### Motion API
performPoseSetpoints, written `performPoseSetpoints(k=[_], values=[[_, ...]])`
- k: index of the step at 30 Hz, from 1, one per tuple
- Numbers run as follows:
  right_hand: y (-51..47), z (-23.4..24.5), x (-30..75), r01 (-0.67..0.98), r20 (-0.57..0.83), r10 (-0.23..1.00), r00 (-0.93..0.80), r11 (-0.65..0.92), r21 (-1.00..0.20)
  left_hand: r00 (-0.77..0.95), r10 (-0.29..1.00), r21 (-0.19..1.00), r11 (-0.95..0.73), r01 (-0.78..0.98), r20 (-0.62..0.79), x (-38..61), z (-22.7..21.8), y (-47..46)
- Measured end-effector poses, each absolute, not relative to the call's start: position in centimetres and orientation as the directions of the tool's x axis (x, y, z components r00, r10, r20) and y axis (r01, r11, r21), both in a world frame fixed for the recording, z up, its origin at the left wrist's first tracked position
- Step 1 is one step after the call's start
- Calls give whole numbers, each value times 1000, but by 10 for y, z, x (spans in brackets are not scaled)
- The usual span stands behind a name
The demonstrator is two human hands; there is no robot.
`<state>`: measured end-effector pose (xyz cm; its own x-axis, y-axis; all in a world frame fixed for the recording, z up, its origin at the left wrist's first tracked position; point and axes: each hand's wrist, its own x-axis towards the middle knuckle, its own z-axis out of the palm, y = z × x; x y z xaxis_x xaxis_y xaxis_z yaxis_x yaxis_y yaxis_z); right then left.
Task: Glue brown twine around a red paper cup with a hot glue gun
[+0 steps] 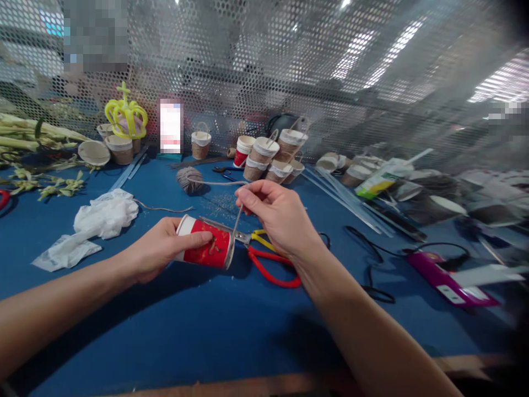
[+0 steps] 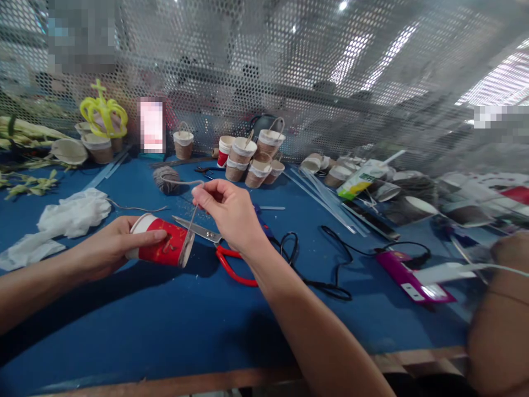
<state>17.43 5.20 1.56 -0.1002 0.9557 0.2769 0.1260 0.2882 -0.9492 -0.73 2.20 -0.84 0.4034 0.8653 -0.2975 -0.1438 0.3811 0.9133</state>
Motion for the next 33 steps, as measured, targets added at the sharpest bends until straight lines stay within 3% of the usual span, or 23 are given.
performPoseSetpoints(k=[33], values=[[56, 9, 175, 374, 189, 975, -114, 219, -901, 378, 915, 961, 217, -170, -140, -8, -7, 15]])
